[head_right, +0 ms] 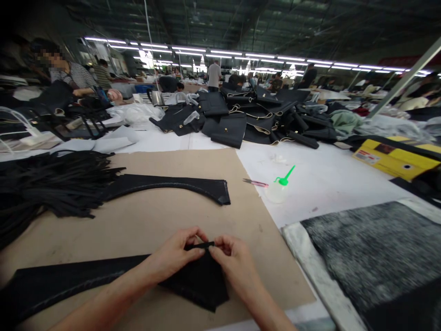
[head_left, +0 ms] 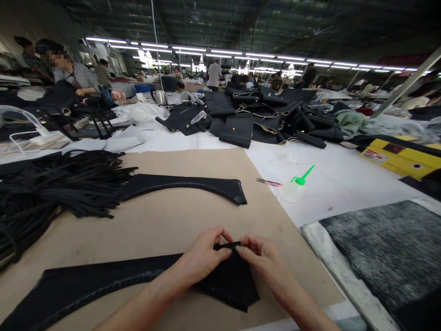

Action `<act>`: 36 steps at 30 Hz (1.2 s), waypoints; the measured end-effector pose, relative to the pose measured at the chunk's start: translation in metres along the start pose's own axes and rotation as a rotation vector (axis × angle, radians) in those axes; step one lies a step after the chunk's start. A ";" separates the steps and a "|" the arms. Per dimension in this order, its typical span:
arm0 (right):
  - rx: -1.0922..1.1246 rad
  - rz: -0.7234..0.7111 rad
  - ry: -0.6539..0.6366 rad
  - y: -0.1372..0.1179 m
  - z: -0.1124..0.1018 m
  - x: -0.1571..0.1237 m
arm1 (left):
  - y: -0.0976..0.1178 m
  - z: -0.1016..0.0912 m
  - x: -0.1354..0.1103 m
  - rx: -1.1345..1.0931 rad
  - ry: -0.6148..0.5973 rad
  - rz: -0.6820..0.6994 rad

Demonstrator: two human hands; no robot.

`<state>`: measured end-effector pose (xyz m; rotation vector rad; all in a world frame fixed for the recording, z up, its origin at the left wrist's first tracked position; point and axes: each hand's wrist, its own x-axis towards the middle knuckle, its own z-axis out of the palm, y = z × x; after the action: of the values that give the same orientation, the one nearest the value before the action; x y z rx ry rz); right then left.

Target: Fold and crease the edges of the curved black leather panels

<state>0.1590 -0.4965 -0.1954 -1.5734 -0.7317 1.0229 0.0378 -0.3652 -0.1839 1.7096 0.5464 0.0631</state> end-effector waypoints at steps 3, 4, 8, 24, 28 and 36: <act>0.025 0.015 0.002 0.001 -0.003 0.001 | 0.003 -0.001 -0.003 0.048 0.017 0.121; 0.028 0.022 -0.002 0.002 -0.004 0.001 | 0.005 -0.001 -0.005 0.092 0.049 0.166; 0.037 0.059 -0.005 0.004 -0.003 -0.003 | 0.015 0.002 -0.012 0.467 0.210 0.405; 0.080 -0.011 -0.012 0.004 0.002 -0.006 | 0.010 0.008 -0.012 0.976 0.266 0.744; 0.026 -0.027 0.040 0.004 0.003 -0.007 | 0.010 0.010 -0.012 0.968 0.286 0.732; 0.023 -0.016 0.045 0.007 0.003 -0.007 | 0.007 0.012 -0.012 0.996 0.307 0.770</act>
<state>0.1525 -0.5027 -0.2005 -1.5637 -0.6980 0.9777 0.0338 -0.3812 -0.1767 2.8376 0.0729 0.7106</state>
